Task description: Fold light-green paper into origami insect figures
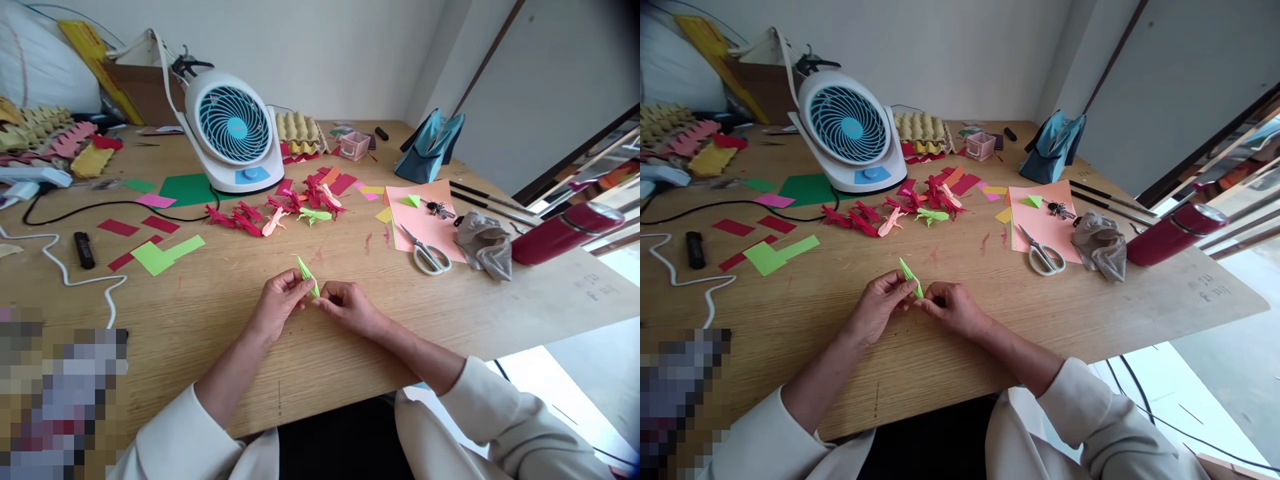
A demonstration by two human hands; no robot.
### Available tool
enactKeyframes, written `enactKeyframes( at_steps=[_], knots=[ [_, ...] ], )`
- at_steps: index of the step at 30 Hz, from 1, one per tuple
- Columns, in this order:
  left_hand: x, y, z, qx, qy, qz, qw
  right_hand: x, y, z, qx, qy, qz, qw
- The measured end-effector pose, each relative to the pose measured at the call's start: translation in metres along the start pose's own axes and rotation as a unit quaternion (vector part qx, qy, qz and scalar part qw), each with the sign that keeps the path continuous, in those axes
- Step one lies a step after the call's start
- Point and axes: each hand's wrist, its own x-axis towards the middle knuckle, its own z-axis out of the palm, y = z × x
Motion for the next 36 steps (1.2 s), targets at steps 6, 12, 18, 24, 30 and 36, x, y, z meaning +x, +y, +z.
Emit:
enactKeyframes(
  at_steps=[6,12,18,24,30,36],
  knots=[
    [0.003,-0.002,-0.008,0.126,-0.037,0.056,0.990,0.005,-0.006,-0.024,0.074,0.039,0.055,0.995],
    [0.001,-0.005,-0.004,0.231,-0.021,0.093,0.968,0.021,-0.007,-0.022,0.228,0.008,0.135,0.964],
    [-0.002,-0.003,-0.003,0.321,-0.021,0.100,0.941,0.021,-0.001,-0.012,0.246,0.034,0.152,0.957],
    [-0.002,-0.004,-0.002,0.362,-0.065,0.107,0.924,0.014,0.003,-0.015,0.227,0.046,0.152,0.961],
    [-0.003,-0.002,-0.003,0.404,-0.087,0.145,0.899,0.011,0.007,-0.021,0.173,0.031,0.172,0.969],
    [-0.002,-0.002,-0.004,0.408,-0.107,0.155,0.893,0.010,0.002,-0.029,0.122,0.013,0.205,0.971]
  ],
)
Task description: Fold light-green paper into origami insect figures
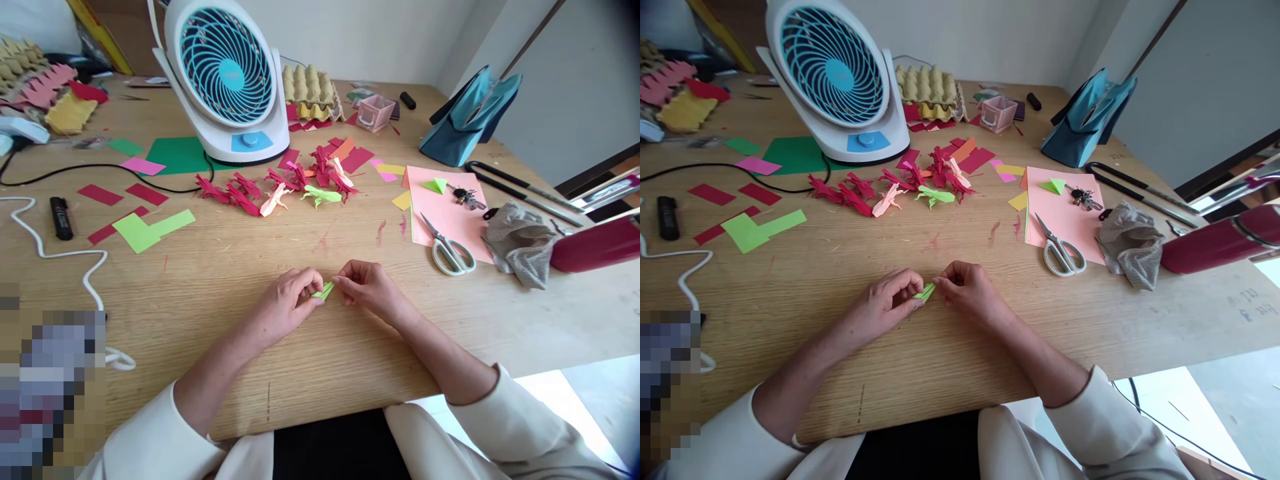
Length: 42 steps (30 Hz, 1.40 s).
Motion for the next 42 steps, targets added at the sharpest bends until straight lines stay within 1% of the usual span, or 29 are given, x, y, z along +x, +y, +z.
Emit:
enactKeyframes(
  at_steps=[5,8,10,13,16,20,24,26,29,31,34,38,42],
  knots=[
    [0.000,0.001,0.000,-0.018,0.001,-0.003,1.000,0.001,-0.001,-0.003,0.034,-0.017,0.044,0.998],
    [0.000,0.002,0.001,-0.005,0.000,-0.001,1.000,0.001,-0.001,-0.003,0.025,-0.018,0.039,0.999],
    [0.000,0.001,0.001,0.020,0.000,0.005,1.000,-0.001,-0.002,-0.004,-0.010,-0.023,0.015,1.000],
    [-0.001,-0.001,0.003,0.060,-0.007,0.027,0.998,-0.006,-0.005,-0.005,-0.112,-0.023,-0.044,0.993],
    [-0.002,-0.004,0.008,0.095,-0.007,0.068,0.993,-0.010,-0.007,-0.006,-0.206,-0.009,-0.101,0.973],
    [-0.003,-0.007,0.014,0.151,0.022,0.130,0.980,-0.010,-0.005,-0.006,-0.291,0.014,-0.134,0.947],
    [-0.010,-0.007,0.015,0.231,0.035,0.162,0.959,-0.008,-0.006,-0.006,-0.336,0.000,-0.120,0.934],
    [-0.015,-0.009,0.014,0.266,0.036,0.193,0.944,-0.008,-0.008,-0.005,-0.346,-0.009,-0.105,0.932],
    [-0.023,-0.013,0.010,0.285,0.031,0.249,0.925,-0.007,-0.010,-0.005,-0.360,-0.014,-0.084,0.929],
    [-0.027,-0.017,0.009,0.297,0.015,0.268,0.916,-0.005,-0.011,-0.004,-0.375,-0.015,-0.075,0.924],
    [-0.031,-0.020,0.010,0.311,0.001,0.267,0.912,-0.004,-0.012,-0.002,-0.400,-0.017,-0.068,0.914],
    [-0.033,-0.021,0.013,0.304,0.005,0.262,0.916,-0.002,-0.014,0.000,-0.424,-0.018,-0.058,0.904],
    [-0.033,-0.017,0.012,0.303,0.009,0.254,0.919,0.000,-0.013,0.001,-0.445,-0.018,-0.042,0.894]
  ],
)
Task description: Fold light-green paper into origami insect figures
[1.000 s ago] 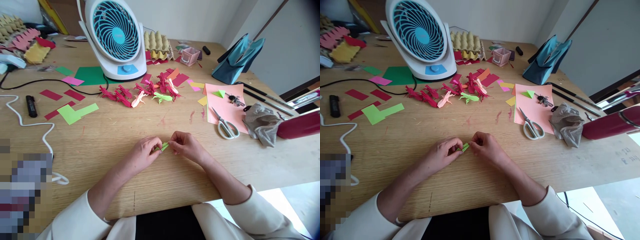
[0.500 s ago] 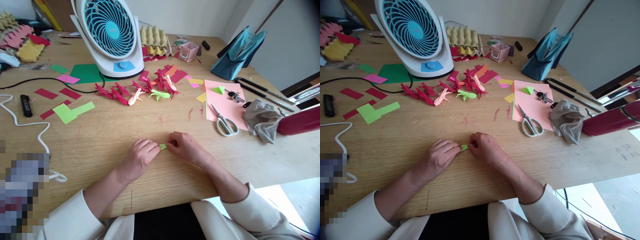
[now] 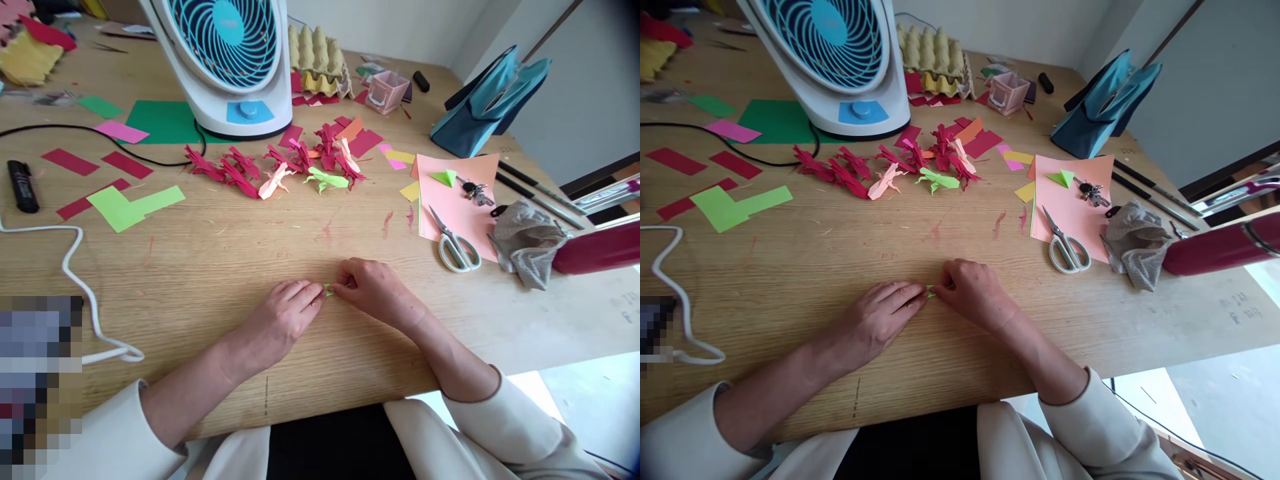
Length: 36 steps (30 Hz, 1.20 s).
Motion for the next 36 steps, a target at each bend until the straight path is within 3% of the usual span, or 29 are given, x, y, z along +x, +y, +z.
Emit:
enactKeyframes(
  at_steps=[7,15,22,31,36],
  knots=[
    [-0.0002,0.0007,-0.0059,-0.001,0.017,-0.011,1.000,-0.0017,-0.0018,0.0069,-0.043,0.018,-0.015,0.999],
    [-0.0017,0.0002,-0.0060,-0.025,0.016,-0.015,0.999,-0.0030,0.0011,0.0007,0.002,0.005,-0.034,0.999],
    [0.0016,-0.0007,-0.0049,-0.061,0.013,-0.030,0.998,0.0002,-0.0040,0.0094,-0.065,0.023,-0.010,0.998],
    [0.0027,0.0081,-0.0076,-0.050,0.003,-0.030,0.998,-0.0034,-0.0004,0.0017,-0.004,-0.008,-0.032,0.999],
    [0.0023,0.0056,-0.0064,-0.071,-0.001,-0.029,0.997,-0.0035,-0.0035,0.0033,-0.030,-0.001,-0.015,0.999]
  ],
)
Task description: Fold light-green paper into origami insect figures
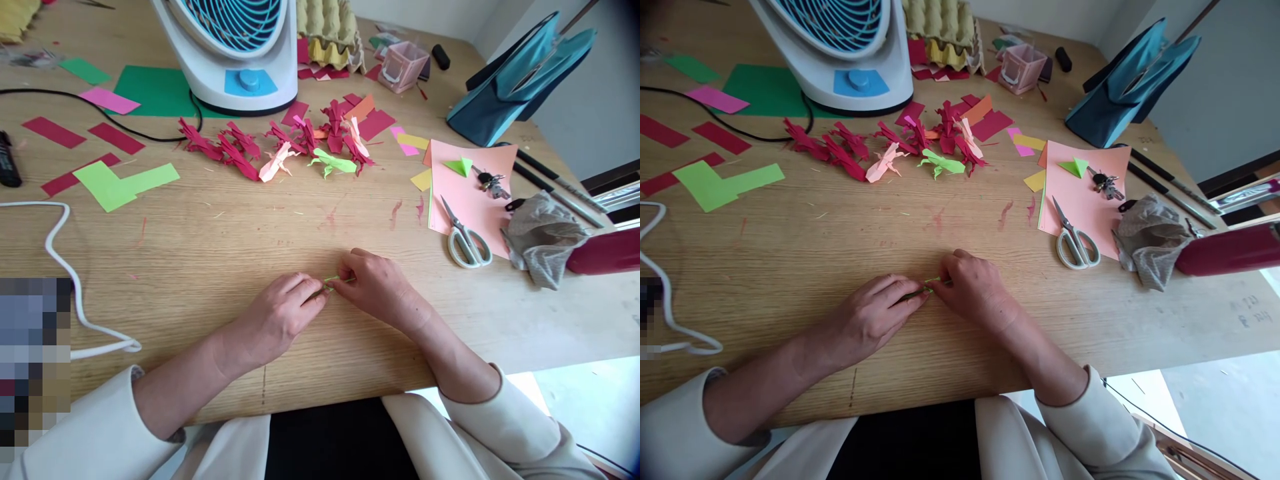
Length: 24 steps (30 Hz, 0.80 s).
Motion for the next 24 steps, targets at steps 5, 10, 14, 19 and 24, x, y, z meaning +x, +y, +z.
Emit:
enactKeyframes(
  at_steps=[5,10,14,19,24],
  knots=[
    [0.0005,0.0014,-0.0019,-0.001,-0.008,-0.010,1.000,-0.0014,-0.0015,0.0006,-0.001,0.004,-0.005,1.000],
    [-0.0008,0.0011,-0.0001,0.002,-0.009,-0.011,1.000,-0.0029,-0.0028,-0.0006,0.001,0.004,-0.017,1.000],
    [-0.0006,0.0011,-0.0004,0.007,-0.012,-0.009,1.000,-0.0041,-0.0023,0.0002,0.011,0.006,-0.019,1.000],
    [0.0007,0.0025,-0.0018,0.027,-0.007,-0.001,1.000,-0.0049,0.0025,0.0023,0.054,0.018,-0.016,0.998],
    [0.0016,0.0022,-0.0029,0.025,-0.013,0.003,1.000,-0.0067,0.0008,0.0057,0.069,0.034,-0.026,0.997]
  ],
)
